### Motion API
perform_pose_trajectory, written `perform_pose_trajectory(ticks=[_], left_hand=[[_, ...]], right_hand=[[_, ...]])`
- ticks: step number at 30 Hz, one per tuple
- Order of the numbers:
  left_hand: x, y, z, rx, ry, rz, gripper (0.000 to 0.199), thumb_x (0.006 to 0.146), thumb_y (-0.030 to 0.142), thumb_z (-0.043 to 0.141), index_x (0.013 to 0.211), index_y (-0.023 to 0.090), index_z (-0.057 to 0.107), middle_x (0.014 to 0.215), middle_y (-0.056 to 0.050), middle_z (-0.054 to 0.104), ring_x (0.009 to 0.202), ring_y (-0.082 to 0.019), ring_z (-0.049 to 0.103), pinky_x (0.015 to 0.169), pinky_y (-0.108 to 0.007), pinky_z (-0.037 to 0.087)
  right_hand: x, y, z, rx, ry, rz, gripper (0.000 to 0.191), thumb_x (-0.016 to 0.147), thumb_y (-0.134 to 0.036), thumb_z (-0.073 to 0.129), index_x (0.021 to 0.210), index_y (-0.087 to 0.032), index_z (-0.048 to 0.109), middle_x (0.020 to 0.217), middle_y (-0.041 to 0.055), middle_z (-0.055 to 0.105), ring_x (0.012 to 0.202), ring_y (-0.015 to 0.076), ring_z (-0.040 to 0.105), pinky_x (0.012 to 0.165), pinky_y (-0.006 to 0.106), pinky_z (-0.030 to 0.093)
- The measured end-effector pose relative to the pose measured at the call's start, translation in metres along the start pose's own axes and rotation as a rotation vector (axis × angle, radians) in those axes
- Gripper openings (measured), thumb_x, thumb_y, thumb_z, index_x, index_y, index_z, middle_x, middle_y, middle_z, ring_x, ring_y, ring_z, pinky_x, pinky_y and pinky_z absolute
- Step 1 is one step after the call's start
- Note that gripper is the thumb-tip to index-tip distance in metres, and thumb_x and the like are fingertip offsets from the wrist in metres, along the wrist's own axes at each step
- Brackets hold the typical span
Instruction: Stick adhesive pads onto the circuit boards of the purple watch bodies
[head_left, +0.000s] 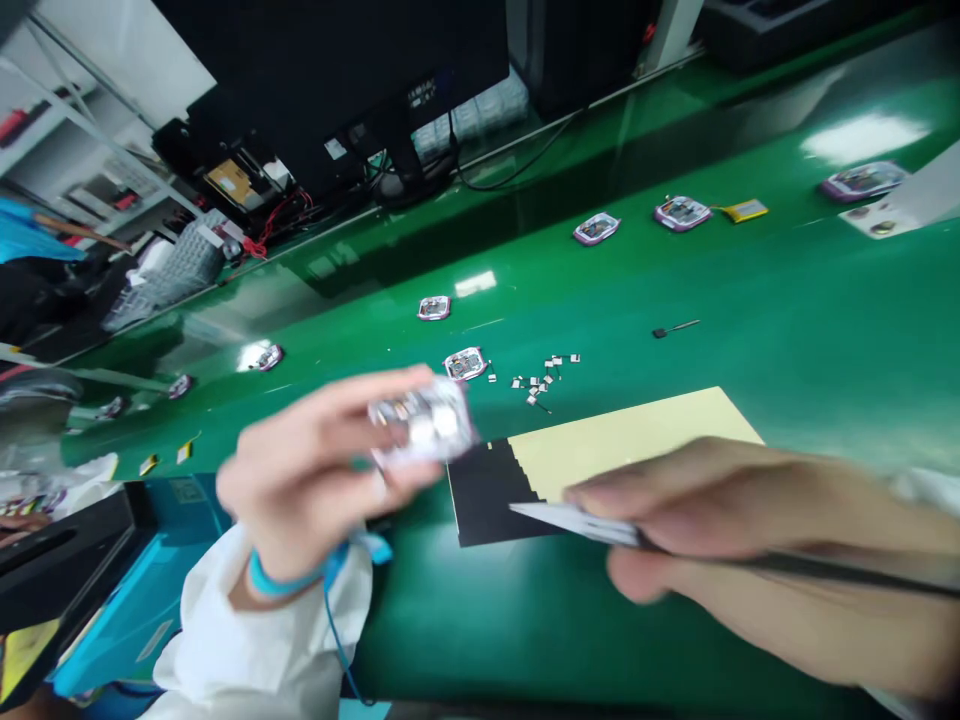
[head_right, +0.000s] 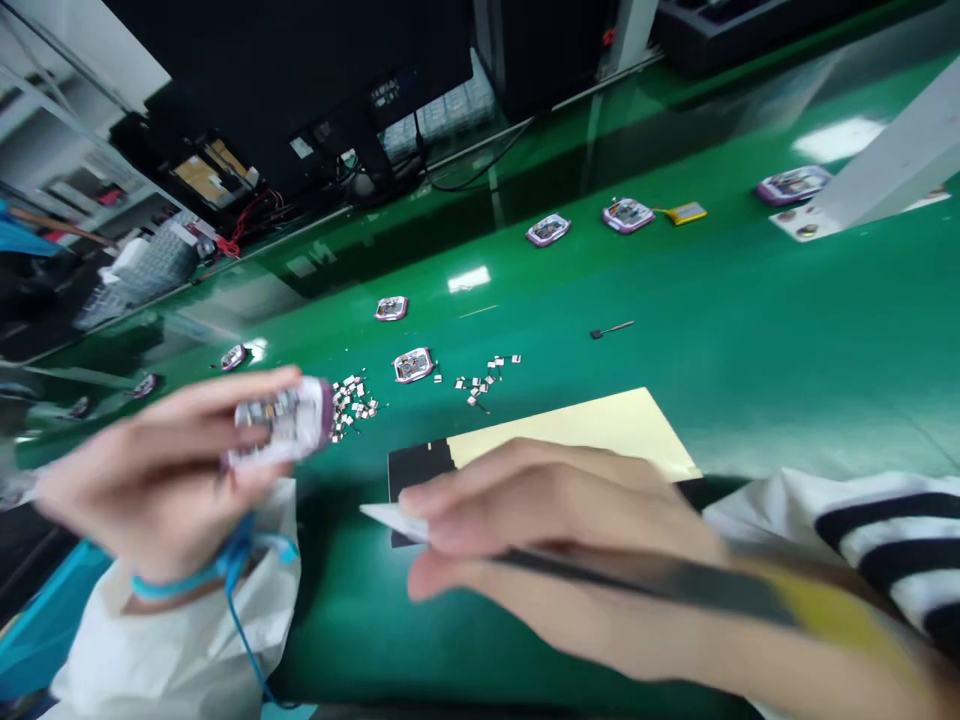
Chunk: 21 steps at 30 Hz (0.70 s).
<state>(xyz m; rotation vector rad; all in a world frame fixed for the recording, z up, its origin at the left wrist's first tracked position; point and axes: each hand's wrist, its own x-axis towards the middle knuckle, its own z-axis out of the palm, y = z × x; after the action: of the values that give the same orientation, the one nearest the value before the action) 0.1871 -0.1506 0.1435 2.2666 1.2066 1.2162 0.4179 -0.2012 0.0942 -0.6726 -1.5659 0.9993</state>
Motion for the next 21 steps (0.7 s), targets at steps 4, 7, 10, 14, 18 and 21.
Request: perform_pose_trajectory(ticks=[4, 7, 10, 14, 18, 21], left_hand=[[0.034, -0.097, -0.01, 0.009, 0.183, -0.065, 0.018, 0.074, 0.029, 0.068, 0.069, 0.019, 0.054, 0.091, -0.003, 0.067, 0.091, -0.018, 0.063, 0.079, -0.036, 0.054], [0.049, -0.173, -0.012, 0.04, 0.145, -0.14, 0.03, 0.077, 0.039, 0.063, 0.068, 0.015, 0.048, 0.097, -0.008, 0.064, 0.095, -0.018, 0.062, 0.083, -0.039, 0.051], [0.048, -0.224, -0.011, 0.097, 0.007, -0.226, 0.033, 0.083, 0.041, 0.057, 0.078, 0.009, 0.054, 0.095, -0.01, 0.063, 0.091, -0.018, 0.061, 0.082, -0.039, 0.051], [0.047, -0.238, -0.012, 0.214, -0.138, -0.29, 0.036, 0.08, 0.032, 0.061, 0.106, 0.008, 0.052, 0.11, -0.013, 0.057, 0.107, -0.024, 0.054, 0.096, -0.046, 0.041], [0.055, -0.212, 0.005, 0.247, -0.311, -0.23, 0.054, 0.077, 0.025, 0.059, 0.126, 0.015, 0.04, 0.134, -0.011, 0.04, 0.132, -0.025, 0.024, 0.112, -0.05, 0.004], [0.059, -0.199, 0.03, 0.177, -0.46, -0.199, 0.053, 0.08, 0.026, 0.055, 0.129, 0.019, 0.039, 0.134, -0.007, 0.042, 0.13, -0.023, 0.03, 0.112, -0.049, 0.006]], right_hand=[[-0.007, 0.045, 0.019, 0.141, 0.017, -0.015, 0.01, 0.076, -0.008, 0.07, 0.08, -0.015, 0.065, 0.082, 0.0064, 0.067, 0.076, 0.0144, 0.065, 0.071, 0.018, 0.055], [-0.011, 0.062, 0.028, 0.172, -0.009, -0.011, 0.017, 0.071, 0.0, 0.072, 0.08, -0.013, 0.065, 0.083, 0.0066, 0.067, 0.079, 0.0142, 0.065, 0.073, 0.016, 0.053], [-0.012, 0.066, 0.029, 0.185, -0.049, 0.03, 0.02, 0.072, 0.0, 0.07, 0.082, -0.016, 0.065, 0.086, 0.0048, 0.067, 0.079, 0.0138, 0.064, 0.071, 0.017, 0.054], [-0.009, 0.068, 0.026, 0.165, -0.012, 0.093, 0.013, 0.076, -0.008, 0.07, 0.081, -0.019, 0.065, 0.082, 0.0022, 0.067, 0.075, 0.0138, 0.065, 0.069, 0.018, 0.055], [-0.006, 0.073, 0.026, 0.152, -0.006, 0.098, 0.018, 0.074, -0.006, 0.071, 0.083, -0.02, 0.063, 0.083, 0.0004, 0.067, 0.076, 0.0125, 0.065, 0.072, 0.016, 0.053], [-0.006, 0.076, 0.027, 0.133, 0.012, 0.156, 0.018, 0.074, -0.007, 0.071, 0.083, -0.021, 0.063, 0.083, -0.0015, 0.067, 0.077, 0.011, 0.064, 0.072, 0.014, 0.052]])
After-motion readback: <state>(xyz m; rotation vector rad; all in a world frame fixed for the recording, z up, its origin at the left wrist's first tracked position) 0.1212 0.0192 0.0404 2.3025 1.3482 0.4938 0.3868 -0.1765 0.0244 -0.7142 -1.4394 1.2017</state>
